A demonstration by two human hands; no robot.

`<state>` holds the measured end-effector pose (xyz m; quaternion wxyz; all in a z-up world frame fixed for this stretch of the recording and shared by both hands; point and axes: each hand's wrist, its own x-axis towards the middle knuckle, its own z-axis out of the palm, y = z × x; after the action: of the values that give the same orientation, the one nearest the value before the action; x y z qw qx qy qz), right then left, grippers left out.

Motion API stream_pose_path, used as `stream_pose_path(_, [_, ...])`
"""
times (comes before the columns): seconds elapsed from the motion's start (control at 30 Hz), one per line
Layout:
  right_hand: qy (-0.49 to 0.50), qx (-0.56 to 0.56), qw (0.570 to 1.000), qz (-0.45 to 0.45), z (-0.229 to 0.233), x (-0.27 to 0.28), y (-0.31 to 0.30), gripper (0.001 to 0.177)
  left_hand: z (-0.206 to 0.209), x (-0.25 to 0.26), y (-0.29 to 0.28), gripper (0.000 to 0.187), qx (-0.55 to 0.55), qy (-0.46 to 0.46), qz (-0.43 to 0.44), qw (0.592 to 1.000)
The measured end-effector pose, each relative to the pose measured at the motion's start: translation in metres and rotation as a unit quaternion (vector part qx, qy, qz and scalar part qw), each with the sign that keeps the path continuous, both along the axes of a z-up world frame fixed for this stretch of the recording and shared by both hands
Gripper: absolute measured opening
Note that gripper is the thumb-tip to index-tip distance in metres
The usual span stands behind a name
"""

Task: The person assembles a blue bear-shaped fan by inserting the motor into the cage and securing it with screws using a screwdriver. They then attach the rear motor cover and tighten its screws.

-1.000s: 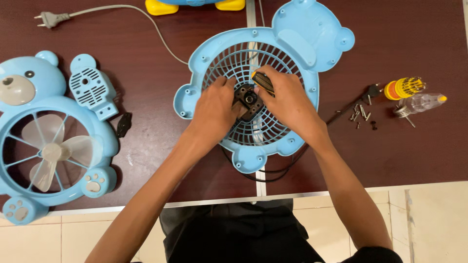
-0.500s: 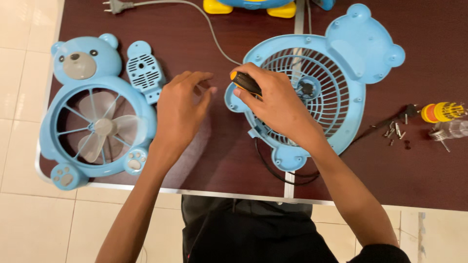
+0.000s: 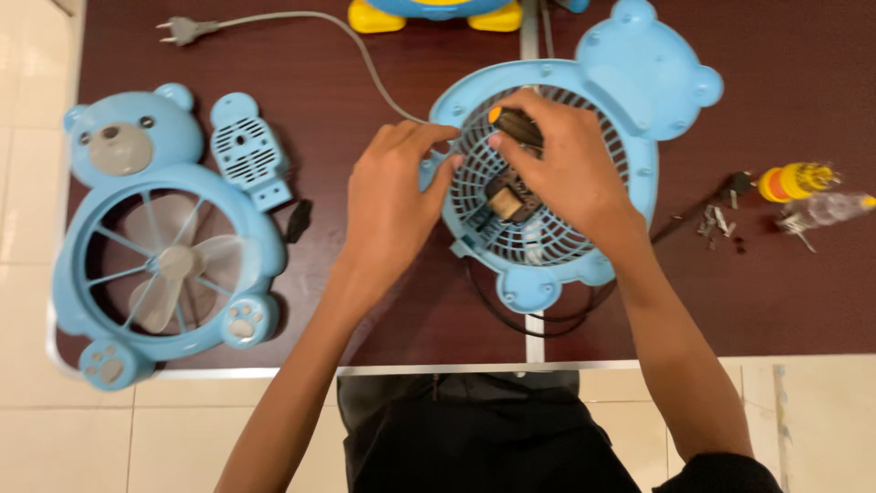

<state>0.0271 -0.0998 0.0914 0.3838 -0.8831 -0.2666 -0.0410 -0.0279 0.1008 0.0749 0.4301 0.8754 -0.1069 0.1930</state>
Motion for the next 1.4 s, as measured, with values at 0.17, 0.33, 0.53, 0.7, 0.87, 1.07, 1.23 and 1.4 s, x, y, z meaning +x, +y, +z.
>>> stream_pose_path(0.17, [0.005, 0.002, 0.996, -0.084, 0.009, -0.008, -0.065, 0.022, 0.004, 0.019, -0.056, 0.020, 0.008, -0.007, -0.056, 0.998])
stream_pose_path(0.33, [-0.027, 0.004, 0.986, -0.163, 0.006, -0.017, -0.129, 0.022, 0.004, 0.029, -0.118, 0.024, -0.001, 0.004, -0.116, 0.993])
stream_pose_path(0.53, [-0.040, 0.016, 0.973, -0.226, -0.019, -0.032, -0.209, 0.021, -0.007, 0.040, -0.208, 0.031, 0.044, -0.008, -0.194, 0.980])
stream_pose_path(0.7, [0.025, -0.013, 0.934, -0.355, -0.041, -0.054, -0.271, 0.024, -0.018, 0.039, -0.273, 0.027, 0.081, -0.001, -0.246, 0.966])
stream_pose_path(0.87, [0.012, -0.048, 0.906, -0.421, -0.074, -0.074, -0.323, 0.026, -0.033, 0.038, -0.319, 0.029, 0.116, 0.003, -0.283, 0.952])
stream_pose_path(1.07, [0.007, -0.104, 0.876, -0.471, -0.105, -0.085, -0.349, 0.023, -0.067, 0.040, -0.364, 0.025, 0.179, 0.016, -0.304, 0.936])
stream_pose_path(1.23, [0.022, -0.117, 0.870, -0.479, -0.116, -0.083, -0.352, 0.016, -0.096, 0.048, -0.389, 0.036, 0.234, 0.026, -0.310, 0.921])
stream_pose_path(1.4, [0.024, -0.099, 0.872, -0.479, -0.118, -0.081, -0.352, 0.012, -0.112, 0.052, -0.399, 0.030, 0.302, 0.025, -0.316, 0.899])
